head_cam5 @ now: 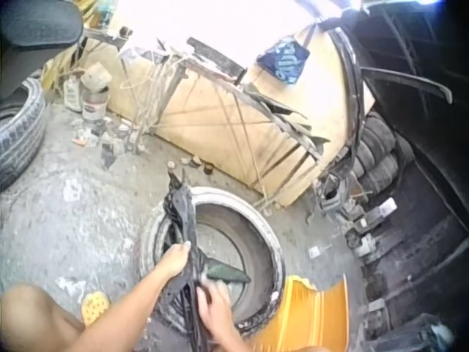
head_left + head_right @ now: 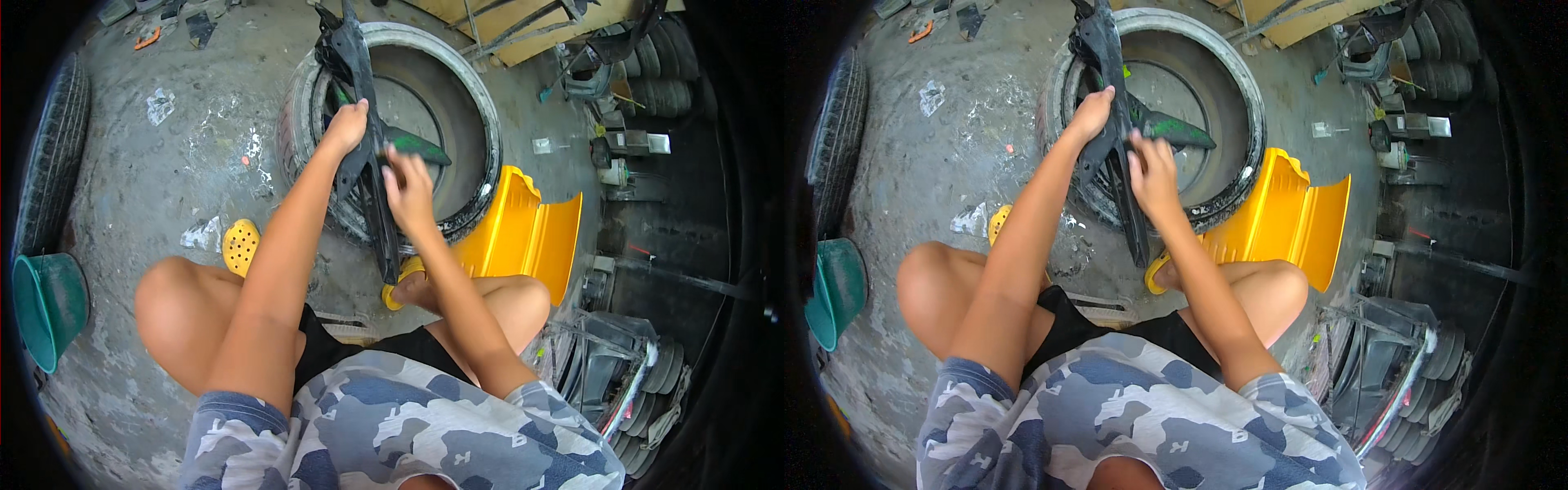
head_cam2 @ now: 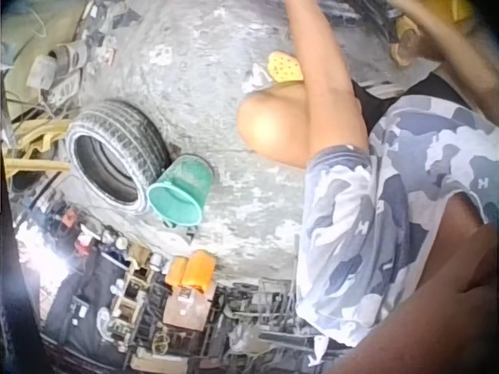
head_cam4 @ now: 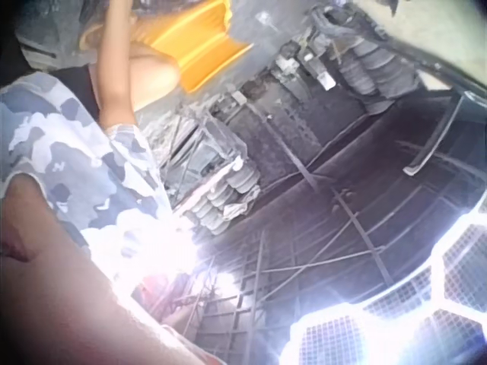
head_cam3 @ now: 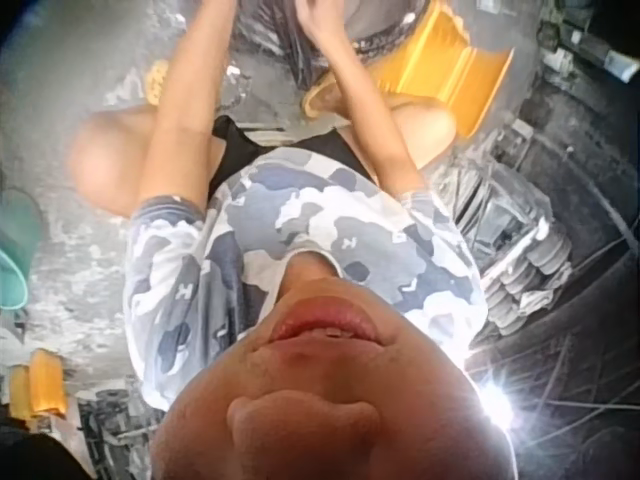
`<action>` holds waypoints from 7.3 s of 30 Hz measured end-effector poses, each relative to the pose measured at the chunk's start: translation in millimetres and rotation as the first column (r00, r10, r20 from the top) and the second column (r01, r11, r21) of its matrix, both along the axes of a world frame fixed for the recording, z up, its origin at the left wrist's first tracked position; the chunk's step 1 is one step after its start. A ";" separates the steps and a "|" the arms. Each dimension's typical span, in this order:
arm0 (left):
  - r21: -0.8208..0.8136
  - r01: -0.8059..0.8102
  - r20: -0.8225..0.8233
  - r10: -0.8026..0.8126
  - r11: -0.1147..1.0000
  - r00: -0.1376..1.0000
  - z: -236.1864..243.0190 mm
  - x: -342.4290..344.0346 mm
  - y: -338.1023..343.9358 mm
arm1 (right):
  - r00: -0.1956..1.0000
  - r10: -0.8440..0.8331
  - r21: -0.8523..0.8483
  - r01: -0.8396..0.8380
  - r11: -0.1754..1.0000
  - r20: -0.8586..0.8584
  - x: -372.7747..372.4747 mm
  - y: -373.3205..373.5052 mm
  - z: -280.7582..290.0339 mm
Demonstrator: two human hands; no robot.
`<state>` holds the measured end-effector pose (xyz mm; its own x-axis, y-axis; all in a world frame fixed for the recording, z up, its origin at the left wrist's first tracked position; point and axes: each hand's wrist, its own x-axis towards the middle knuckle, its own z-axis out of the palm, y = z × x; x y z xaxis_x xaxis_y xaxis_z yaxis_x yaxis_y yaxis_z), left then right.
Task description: The recorder is using a sanding block to smooth the surface of a black plastic automotive trim piece.
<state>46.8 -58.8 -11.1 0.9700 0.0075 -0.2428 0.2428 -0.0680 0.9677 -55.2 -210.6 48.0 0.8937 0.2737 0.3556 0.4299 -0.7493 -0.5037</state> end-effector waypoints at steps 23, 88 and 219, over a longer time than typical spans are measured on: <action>-0.202 -0.027 -0.055 0.016 0.979 0.998 -18.7 6.3 -11.1 | 0.951 -0.032 0.203 0.099 0.974 -0.308 28.7 -1.0 -6.6; -0.447 0.314 -0.225 -0.445 0.838 0.867 -131.9 136.0 31.7 | 0.946 -0.255 -0.034 0.267 0.963 0.201 48.4 13.7 -25.3; 0.662 -0.018 -0.012 0.035 0.750 0.999 55.3 -40.4 8.3 | 0.714 0.375 0.799 0.459 0.389 -0.592 47.8 -64.8 28.1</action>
